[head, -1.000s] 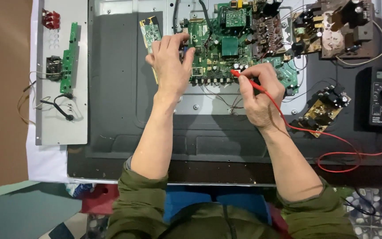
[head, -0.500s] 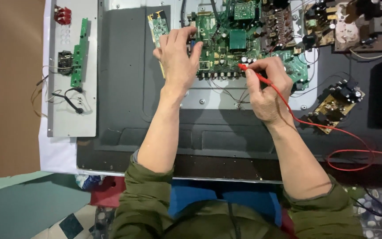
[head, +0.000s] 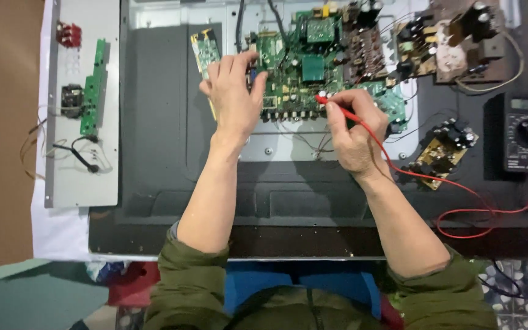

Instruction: Testing electronic components on a television's circuit boards using a digital multimeter.

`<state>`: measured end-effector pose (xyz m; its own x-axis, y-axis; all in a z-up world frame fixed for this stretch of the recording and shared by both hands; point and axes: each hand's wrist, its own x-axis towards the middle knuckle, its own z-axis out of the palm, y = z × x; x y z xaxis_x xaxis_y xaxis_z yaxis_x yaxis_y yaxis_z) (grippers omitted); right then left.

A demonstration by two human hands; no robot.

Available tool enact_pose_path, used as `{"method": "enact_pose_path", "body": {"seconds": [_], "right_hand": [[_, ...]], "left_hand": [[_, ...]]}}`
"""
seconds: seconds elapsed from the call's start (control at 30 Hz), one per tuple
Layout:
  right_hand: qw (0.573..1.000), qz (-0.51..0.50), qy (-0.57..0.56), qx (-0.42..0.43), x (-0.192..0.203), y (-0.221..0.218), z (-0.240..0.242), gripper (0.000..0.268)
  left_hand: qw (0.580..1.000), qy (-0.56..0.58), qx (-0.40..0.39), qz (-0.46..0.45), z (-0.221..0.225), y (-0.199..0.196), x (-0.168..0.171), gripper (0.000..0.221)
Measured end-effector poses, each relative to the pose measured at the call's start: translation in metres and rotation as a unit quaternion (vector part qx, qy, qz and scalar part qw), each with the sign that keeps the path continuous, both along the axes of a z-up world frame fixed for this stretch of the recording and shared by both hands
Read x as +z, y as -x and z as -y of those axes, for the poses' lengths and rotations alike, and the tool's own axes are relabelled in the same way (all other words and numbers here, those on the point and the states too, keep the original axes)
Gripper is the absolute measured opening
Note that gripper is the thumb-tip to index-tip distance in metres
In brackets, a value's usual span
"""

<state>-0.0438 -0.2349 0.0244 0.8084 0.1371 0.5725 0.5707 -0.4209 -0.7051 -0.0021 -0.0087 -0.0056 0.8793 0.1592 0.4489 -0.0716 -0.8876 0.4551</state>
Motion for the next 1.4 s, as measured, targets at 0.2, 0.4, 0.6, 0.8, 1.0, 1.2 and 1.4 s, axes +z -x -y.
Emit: {"method": "enact_pose_path", "body": {"seconds": [0.2,0.4,0.6,0.8,1.0,1.2,1.4], "right_hand": [[0.997,-0.082,0.010,-0.013,0.006,-0.003,-0.003,0.012],[0.999,-0.050,0.009,0.010,-0.003,-0.001,0.002,0.009],[0.999,-0.038,0.002,0.022,-0.002,0.001,0.001,0.008],[0.999,-0.025,-0.002,0.029,-0.003,0.000,0.004,0.005],[0.999,-0.043,-0.015,0.023,-0.006,0.001,0.004,0.006],[0.999,-0.046,0.004,0.018,-0.006,0.001,0.005,0.005],[0.999,-0.042,0.006,0.015,-0.004,0.003,0.004,0.003]], "left_hand": [[1.000,-0.005,0.011,0.002,0.001,-0.002,-0.006,0.025],[1.000,-0.019,0.013,0.018,0.003,-0.002,-0.007,0.030],[0.999,-0.042,0.004,0.024,0.002,0.000,-0.002,0.031],[0.998,-0.051,0.008,0.024,0.003,0.001,-0.006,0.036],[1.000,-0.023,0.001,0.004,0.002,0.000,-0.005,0.033],[1.000,-0.003,0.007,0.002,0.003,0.000,-0.005,0.031],[1.000,0.013,0.014,0.024,0.003,-0.001,-0.005,0.015]]}}
